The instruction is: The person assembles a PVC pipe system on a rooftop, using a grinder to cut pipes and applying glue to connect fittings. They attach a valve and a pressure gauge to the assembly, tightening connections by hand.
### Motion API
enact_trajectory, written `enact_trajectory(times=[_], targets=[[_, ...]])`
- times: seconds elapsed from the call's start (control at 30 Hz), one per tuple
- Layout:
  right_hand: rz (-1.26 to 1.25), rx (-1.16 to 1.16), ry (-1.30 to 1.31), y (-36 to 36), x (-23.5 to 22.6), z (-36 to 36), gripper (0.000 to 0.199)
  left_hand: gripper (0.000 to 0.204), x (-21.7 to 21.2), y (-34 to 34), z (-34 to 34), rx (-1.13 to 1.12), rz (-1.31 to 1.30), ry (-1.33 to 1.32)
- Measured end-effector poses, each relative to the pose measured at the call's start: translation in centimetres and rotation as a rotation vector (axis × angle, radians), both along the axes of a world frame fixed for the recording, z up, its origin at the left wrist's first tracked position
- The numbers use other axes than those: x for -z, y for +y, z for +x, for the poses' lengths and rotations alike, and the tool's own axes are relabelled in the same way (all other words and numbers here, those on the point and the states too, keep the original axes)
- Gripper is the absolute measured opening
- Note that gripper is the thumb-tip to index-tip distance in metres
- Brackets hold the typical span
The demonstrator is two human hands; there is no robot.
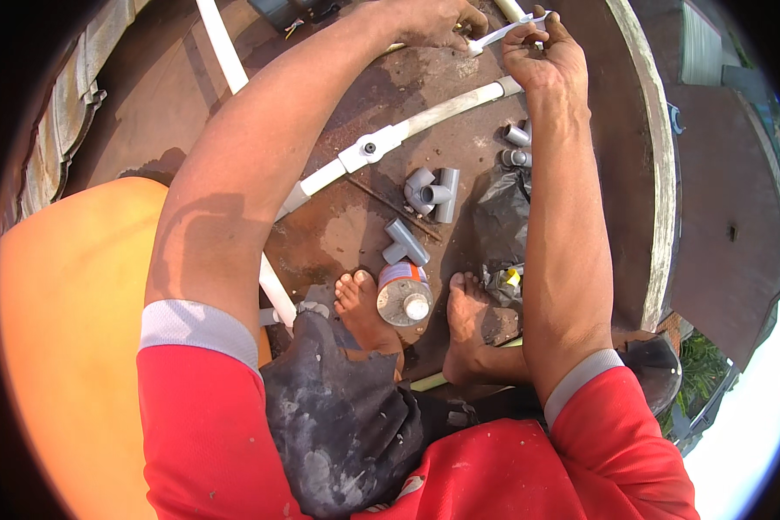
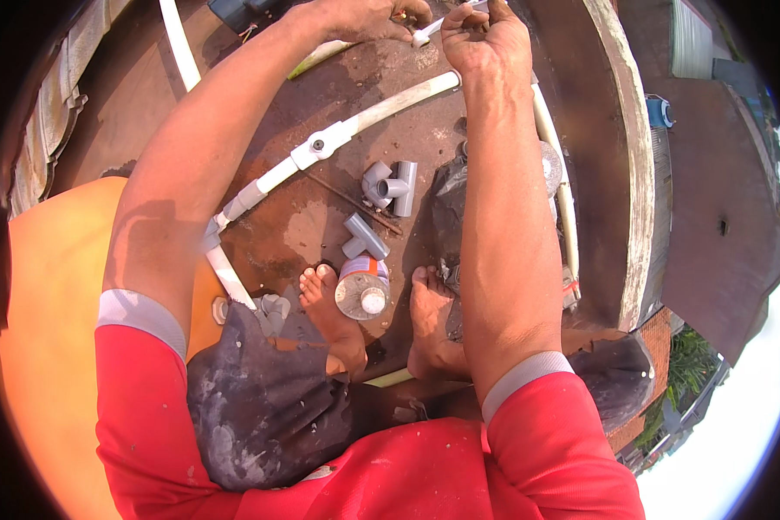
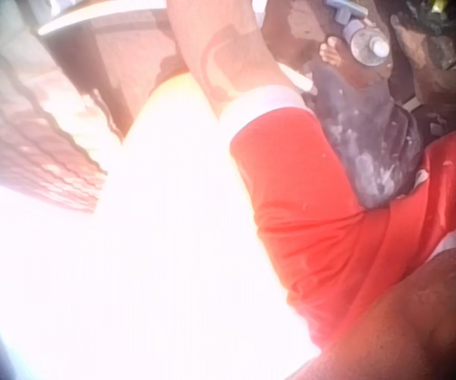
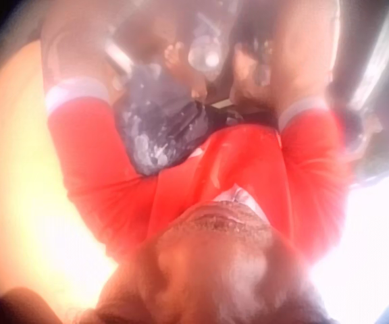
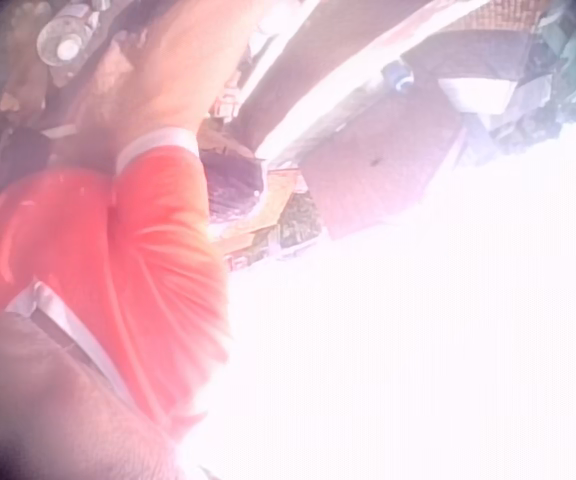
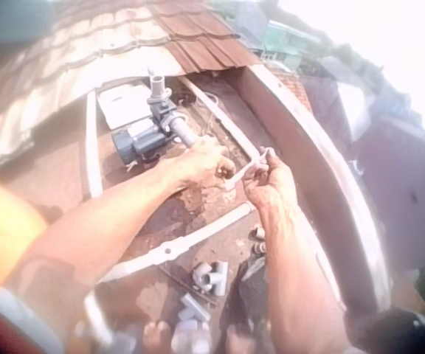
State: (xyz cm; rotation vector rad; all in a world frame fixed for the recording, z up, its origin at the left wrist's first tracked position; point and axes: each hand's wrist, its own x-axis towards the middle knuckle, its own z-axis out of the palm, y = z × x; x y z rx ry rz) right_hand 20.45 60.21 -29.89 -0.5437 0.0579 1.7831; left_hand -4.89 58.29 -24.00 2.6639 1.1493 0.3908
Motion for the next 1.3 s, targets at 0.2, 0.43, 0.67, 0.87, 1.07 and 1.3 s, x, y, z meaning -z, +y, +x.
enact_trajectory(times=[0.2,0.43,0.67,0.87,1.07,1.3], targets=[[-0.411,0.155,-0.223,-3.2,-3.0,-4.6,0.030,0.033,2.0,0.8,-0.3,0.010,0.048,-0.103],[-0.574,0.096,-0.611,-5.4,0.3,-9.6,0.030,0.025,2.1,0.3,-0.6,0.032,0.001,-0.082],[-0.517,0.018,-0.723,-5.4,-1.2,-11.0,0.029,0.024,1.0,-0.2,-0.4,0.012,-0.060,-0.044],[-0.455,0.047,-0.715,-5.6,0.2,-10.8,0.033,0.023,0.2,-0.6,-0.4,-0.009,-0.068,-0.035],[-0.242,0.050,-0.587,-12.0,-2.8,-12.0,0.037,0.023,0.4,-0.4,-0.3,0.003,-0.051,-0.011],[-0.062,-0.189,-0.827,-16.1,-7.8,-11.9,0.034,0.022,0.9,-0.1,-0.5,0.028,-0.015,-0.020]])
